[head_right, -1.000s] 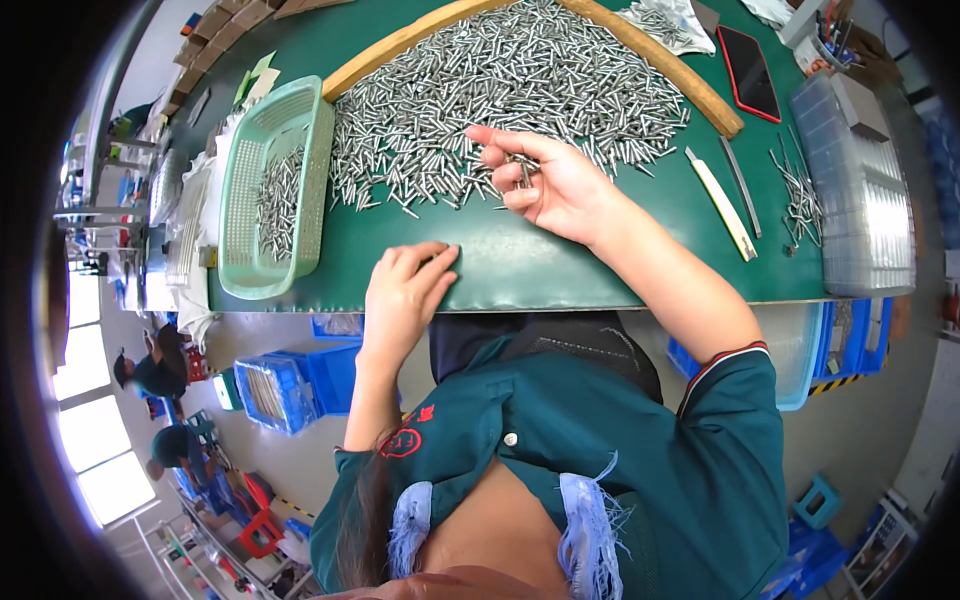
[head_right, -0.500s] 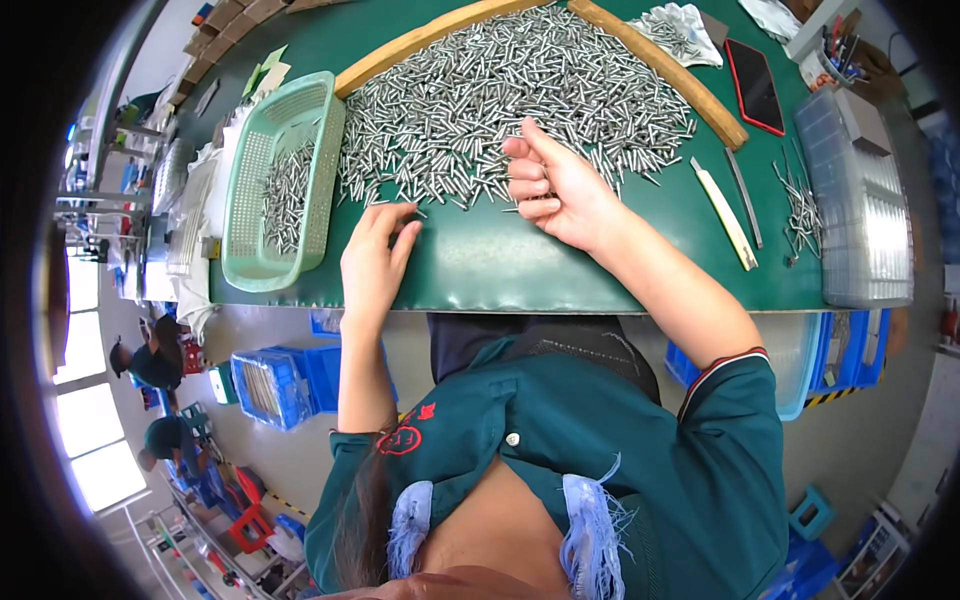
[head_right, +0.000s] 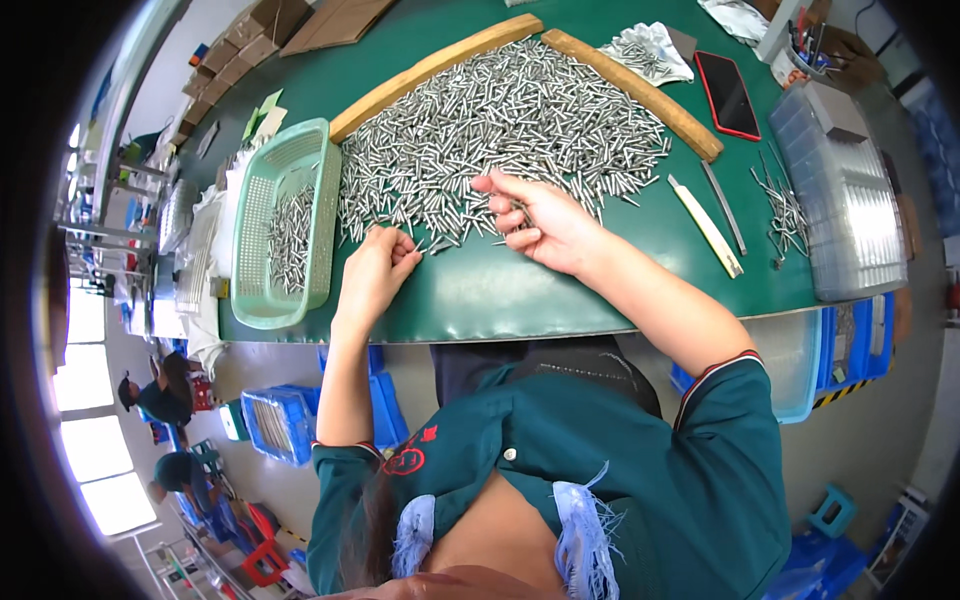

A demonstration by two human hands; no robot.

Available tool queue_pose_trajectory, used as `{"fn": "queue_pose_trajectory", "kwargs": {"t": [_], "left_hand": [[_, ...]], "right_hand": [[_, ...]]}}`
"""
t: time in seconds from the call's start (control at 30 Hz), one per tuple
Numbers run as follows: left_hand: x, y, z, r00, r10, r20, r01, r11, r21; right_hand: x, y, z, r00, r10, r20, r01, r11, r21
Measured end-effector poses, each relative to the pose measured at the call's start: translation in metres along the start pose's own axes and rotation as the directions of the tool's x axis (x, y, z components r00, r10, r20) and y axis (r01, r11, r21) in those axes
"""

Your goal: Sorting and inspecting a large quantity of small metal pins on a workbench.

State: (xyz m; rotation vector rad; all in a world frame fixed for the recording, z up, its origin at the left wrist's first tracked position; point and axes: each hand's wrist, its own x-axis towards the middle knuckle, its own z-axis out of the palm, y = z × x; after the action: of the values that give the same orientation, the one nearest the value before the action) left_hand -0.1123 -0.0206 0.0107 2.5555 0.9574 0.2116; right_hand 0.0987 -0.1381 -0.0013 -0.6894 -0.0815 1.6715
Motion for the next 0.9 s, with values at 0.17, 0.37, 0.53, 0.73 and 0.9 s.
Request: {"fn": "queue_pose_trajectory", "kwargs": {"t": [0.17,0.37,0.53,0.73,0.9], "left_hand": [[-0.013,0.007,0.009,0.966,0.221,-0.137,-0.171,0.938,0.302],[-0.013,-0.003,0.021,0.889,0.390,-0.240,-0.283,0.880,0.381],[-0.001,0.004,0.023,0.891,0.245,-0.383,-0.252,0.967,0.032],[0.017,0.048,0.027,0.900,0.138,-0.414,-0.336,0.825,-0.455],[0.033,0.053,0.031,0.876,0.202,-0.438,-0.409,0.791,-0.455]], "right_hand": [[0.002,0.006,-0.003,1.000,0.013,0.000,-0.013,0.999,-0.030],[0.000,0.008,0.003,1.000,0.022,0.001,-0.022,0.995,-0.099],[0.000,0.010,0.004,1.000,0.002,0.008,0.001,0.958,-0.287],[0.000,0.017,0.006,0.991,-0.131,0.012,0.117,0.842,-0.527],[-0.001,0.006,0.003,0.999,-0.032,-0.006,0.027,0.933,-0.359]]}}
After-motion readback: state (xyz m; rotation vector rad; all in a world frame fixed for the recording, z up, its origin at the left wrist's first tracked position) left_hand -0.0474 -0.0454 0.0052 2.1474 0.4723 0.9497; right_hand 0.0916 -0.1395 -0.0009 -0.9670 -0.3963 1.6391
